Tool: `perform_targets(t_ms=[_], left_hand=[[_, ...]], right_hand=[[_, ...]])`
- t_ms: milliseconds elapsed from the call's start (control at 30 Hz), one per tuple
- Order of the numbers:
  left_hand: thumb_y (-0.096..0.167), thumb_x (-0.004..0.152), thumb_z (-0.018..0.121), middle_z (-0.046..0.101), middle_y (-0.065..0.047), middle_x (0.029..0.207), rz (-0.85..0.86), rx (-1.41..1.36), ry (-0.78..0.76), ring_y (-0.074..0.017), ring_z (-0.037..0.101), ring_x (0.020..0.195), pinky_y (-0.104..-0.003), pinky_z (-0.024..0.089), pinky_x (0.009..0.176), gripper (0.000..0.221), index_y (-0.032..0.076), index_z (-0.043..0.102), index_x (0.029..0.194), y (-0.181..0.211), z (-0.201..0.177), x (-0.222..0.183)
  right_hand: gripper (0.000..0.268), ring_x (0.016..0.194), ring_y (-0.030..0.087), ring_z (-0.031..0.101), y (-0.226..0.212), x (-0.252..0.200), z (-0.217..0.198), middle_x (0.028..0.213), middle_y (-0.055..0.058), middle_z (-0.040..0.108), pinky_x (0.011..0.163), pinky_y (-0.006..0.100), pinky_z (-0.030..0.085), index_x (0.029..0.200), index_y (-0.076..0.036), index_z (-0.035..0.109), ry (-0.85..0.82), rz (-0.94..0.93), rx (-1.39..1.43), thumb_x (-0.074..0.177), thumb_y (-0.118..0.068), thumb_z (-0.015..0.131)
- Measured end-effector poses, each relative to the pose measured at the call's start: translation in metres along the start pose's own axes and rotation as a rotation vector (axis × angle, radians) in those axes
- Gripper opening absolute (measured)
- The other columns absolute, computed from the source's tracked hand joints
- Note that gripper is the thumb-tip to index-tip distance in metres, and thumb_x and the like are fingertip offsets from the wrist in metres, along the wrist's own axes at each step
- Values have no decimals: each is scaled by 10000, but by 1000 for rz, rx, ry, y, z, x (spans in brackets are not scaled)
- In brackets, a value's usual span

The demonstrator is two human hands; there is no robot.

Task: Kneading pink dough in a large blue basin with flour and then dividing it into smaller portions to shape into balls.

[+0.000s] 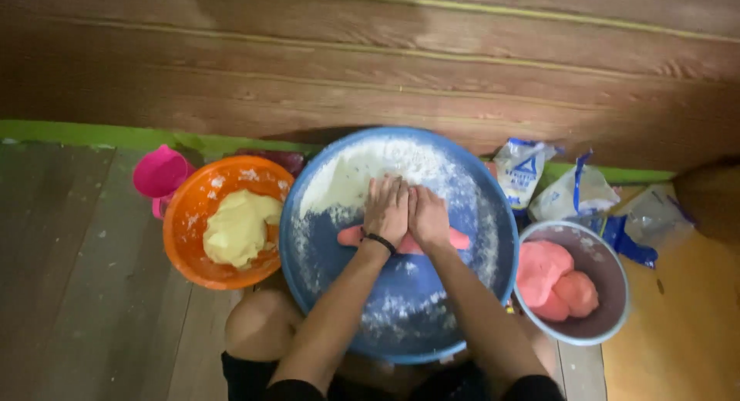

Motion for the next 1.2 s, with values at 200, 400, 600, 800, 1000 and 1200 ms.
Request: perform_targets(t_ms=[200, 400, 600, 800, 1000, 1200], left_hand=[[280, 973, 431, 406, -135, 1609, 110, -39, -47, -351, 290, 1526, -582, 198, 1245, 578, 71, 460, 1511, 26, -62, -80], [268, 857, 537, 592, -80, 1069, 227, 125, 264, -285, 575, 976, -501, 490, 778, 351, 129, 668, 1151, -1, -2, -46], [368, 923, 568, 591, -58, 876, 333, 40, 119, -243, 581, 783, -423, 431, 681, 253, 129, 650, 910, 14, -51, -67], [400, 987, 555, 658, -110, 834, 266, -36, 2, -269, 659, 725, -427, 518, 762, 362, 145, 590, 732, 45, -115, -136], [281, 955, 561, 515, -177, 1302, 138, -77, -84, -376, 429, 1310, -580, 328, 1063, 379, 60, 681, 1238, 35, -103, -110], [283, 1004, 508, 485, -157, 1321, 54, -86, -44, -347, 416, 1320, -557, 330, 1062, 401, 104, 630, 1341, 5, -65, -47]], right_hand=[[449, 1242, 357, 598, -40, -70, -57, 1283, 178, 609, 1002, 456, 443, 1406, -50, 586, 126, -247, -74, 1096, -358, 484], [339, 1064, 196, 681, -22, -52, -36, 1125, -16, 694, 909, 410, 460, 1240, -293, 698, 162, -189, -254, 1068, -487, 480], [395, 856, 167, 668, -16, -73, -60, 813, -60, 654, 826, 377, 395, 952, -287, 655, 67, -202, -202, 1102, -514, 370], [400, 819, 183, 605, -35, -137, -86, 786, -33, 604, 798, 379, 374, 928, -256, 637, -109, -275, -99, 1062, -534, 382], [302, 896, 239, 553, -34, -102, -67, 950, 13, 585, 786, 391, 356, 973, -210, 632, -90, -140, -108, 1075, -423, 444], [232, 873, 255, 556, -22, -31, -37, 888, 41, 548, 792, 369, 353, 990, -175, 637, 60, -160, 7, 1090, -320, 487]])
Point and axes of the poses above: each hand's wrist, its own x-axis towards the middle knuckle, its own z-axis out of the palm, y = z × x, the point moved 1 cm from there along x, towards the middle knuckle
